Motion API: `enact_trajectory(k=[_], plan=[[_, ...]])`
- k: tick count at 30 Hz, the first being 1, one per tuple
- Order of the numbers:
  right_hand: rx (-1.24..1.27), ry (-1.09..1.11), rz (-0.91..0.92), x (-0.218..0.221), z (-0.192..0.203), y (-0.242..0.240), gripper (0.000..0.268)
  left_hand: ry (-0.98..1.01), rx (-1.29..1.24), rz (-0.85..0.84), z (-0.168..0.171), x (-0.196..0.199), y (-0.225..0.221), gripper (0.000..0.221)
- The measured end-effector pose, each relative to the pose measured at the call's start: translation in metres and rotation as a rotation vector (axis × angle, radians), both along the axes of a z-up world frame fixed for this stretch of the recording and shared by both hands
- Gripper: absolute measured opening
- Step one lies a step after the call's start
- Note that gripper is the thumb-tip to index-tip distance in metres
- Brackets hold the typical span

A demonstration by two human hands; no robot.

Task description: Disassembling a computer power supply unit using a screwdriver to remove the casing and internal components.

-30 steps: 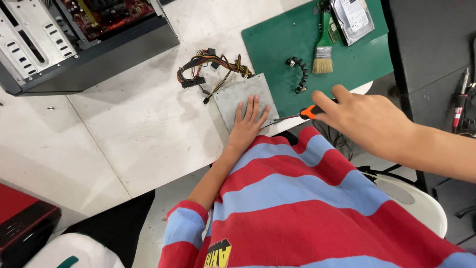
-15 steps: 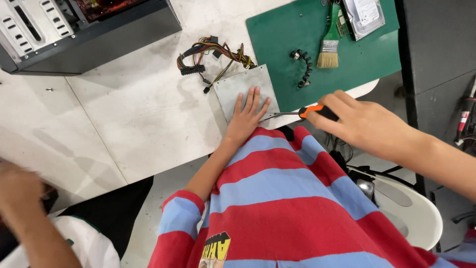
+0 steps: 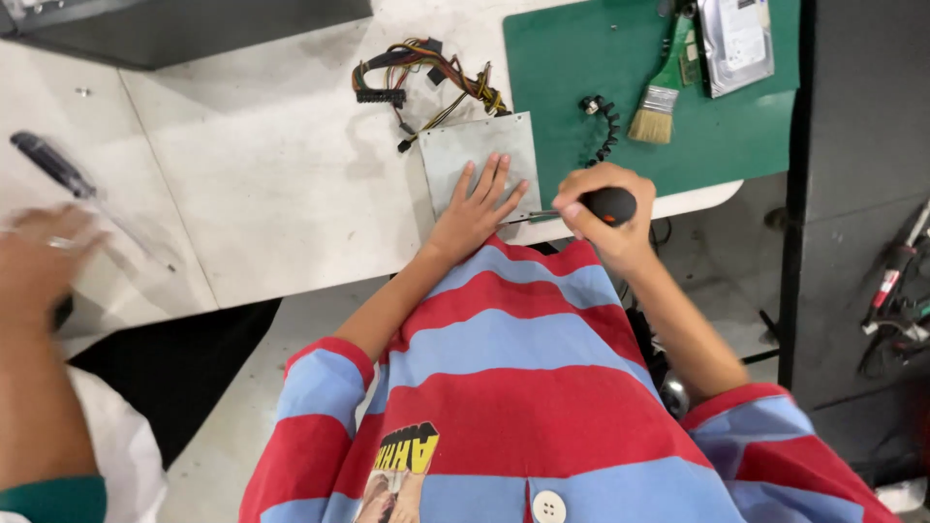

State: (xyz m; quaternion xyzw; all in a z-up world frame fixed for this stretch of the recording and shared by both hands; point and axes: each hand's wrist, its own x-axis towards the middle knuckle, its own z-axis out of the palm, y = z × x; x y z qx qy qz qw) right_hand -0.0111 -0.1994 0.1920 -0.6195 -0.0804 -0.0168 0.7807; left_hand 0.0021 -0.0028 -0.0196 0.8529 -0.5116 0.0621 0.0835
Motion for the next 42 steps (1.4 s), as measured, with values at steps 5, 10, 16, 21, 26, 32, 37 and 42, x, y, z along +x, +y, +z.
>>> enact_trajectory(k=[5, 10, 16, 21, 26, 32, 37, 42], plan=[[-0.187, -0.261, -0.576, -0.019, 0.002, 0.037, 0.003, 0.12, -0.027, -0.028, -0.01, -0.002, -0.002, 0.086], [-0.31, -0.352, -0.8, -0.022, 0.005, 0.041, 0.006, 0.072, -0.053, -0.021, -0.01, 0.0, -0.002, 0.084], [-0.236, -0.389, -0.514, -0.047, 0.004, 0.022, 0.026, 0.073, -0.068, -0.044, -0.004, -0.001, 0.001, 0.078], [-0.196, -0.326, -0.325, -0.065, 0.007, 0.019, 0.041, 0.086, -0.033, -0.065, -0.002, 0.002, 0.002, 0.081], [-0.327, -0.362, -0.513, -0.052, 0.012, 0.046, 0.009, 0.127, 0.0, -0.062, 0.007, 0.003, 0.003, 0.085], [0.01, -0.407, -0.292, -0.063, 0.05, 0.009, 0.01, 0.314, 0.06, -0.019, 0.039, 0.008, -0.005, 0.094], [-0.256, -0.556, -0.514, -0.061, 0.058, 0.0, 0.021, 0.467, -0.054, 0.003, 0.069, 0.075, -0.057, 0.076], [-0.458, -0.49, -0.589, -0.057, 0.05, 0.001, 0.029, 0.43, -0.213, -0.058, 0.03, 0.186, -0.141, 0.021]])
